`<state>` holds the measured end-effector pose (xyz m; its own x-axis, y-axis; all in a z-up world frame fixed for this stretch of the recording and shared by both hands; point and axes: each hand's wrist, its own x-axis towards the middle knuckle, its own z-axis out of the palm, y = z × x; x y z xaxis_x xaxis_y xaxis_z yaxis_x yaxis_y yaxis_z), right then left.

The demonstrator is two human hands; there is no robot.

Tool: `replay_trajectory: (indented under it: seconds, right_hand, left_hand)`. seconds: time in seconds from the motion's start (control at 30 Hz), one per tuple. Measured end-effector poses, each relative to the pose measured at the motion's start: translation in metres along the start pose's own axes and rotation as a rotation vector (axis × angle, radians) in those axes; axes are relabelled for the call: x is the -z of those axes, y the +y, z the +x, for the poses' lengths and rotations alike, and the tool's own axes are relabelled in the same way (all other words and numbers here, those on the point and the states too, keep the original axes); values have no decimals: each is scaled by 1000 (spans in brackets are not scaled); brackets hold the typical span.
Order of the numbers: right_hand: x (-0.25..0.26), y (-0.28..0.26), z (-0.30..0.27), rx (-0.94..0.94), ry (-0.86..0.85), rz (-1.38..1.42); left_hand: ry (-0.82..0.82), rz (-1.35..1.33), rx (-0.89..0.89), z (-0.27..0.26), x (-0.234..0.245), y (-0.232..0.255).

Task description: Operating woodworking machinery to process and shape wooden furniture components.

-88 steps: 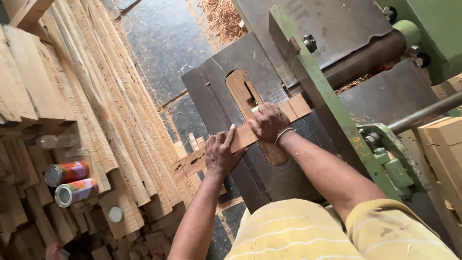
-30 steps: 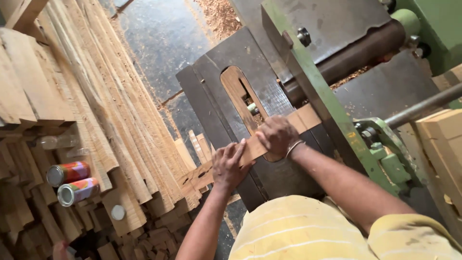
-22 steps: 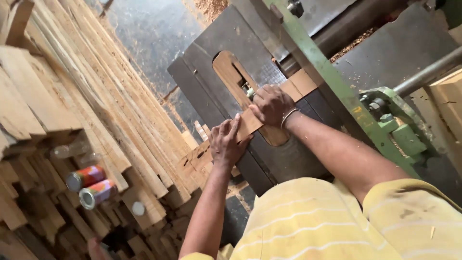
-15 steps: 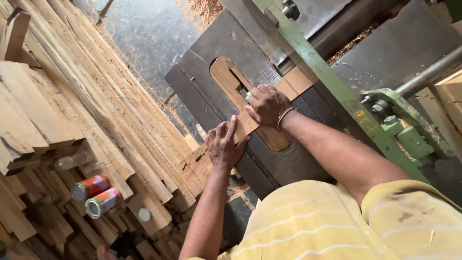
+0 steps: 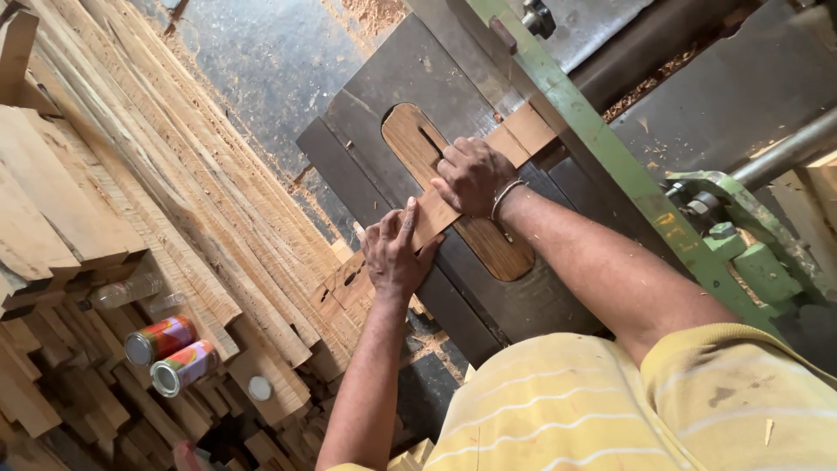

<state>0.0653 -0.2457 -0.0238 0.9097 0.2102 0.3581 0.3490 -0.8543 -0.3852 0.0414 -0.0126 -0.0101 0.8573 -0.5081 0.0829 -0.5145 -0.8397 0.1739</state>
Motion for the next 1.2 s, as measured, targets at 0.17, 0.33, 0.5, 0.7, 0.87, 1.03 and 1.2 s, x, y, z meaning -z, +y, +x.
replay_trajectory:
  seconds: [0.17,0.33,0.5,0.7,0.87,1.03,1.2]
  right_hand:
    - [-7,8,24,85,8,-105]
    - [-20,24,55,169,-21,-42]
    - [-30,3,50,189,-201,-139]
    - [12,-52,-46,152,4,60]
    - [36,-30,-70,16,-73,13]
    - [23,-18,-47,3,-61,-13]
    - [8,-5,-16,19,-76,-22]
  left_hand:
    - [25,-2,42,12,-3,-7]
    - [62,-16,138,26,-6,-9]
    - [65,-18,168,-9,-12,-23]
    - [7,-38,79,-84,6,16]
    - [31,-90,-9,-68,16,48]
    - [22,-63,-28,-42,7,29]
    - [-14,-54,-14,-13,1,9]
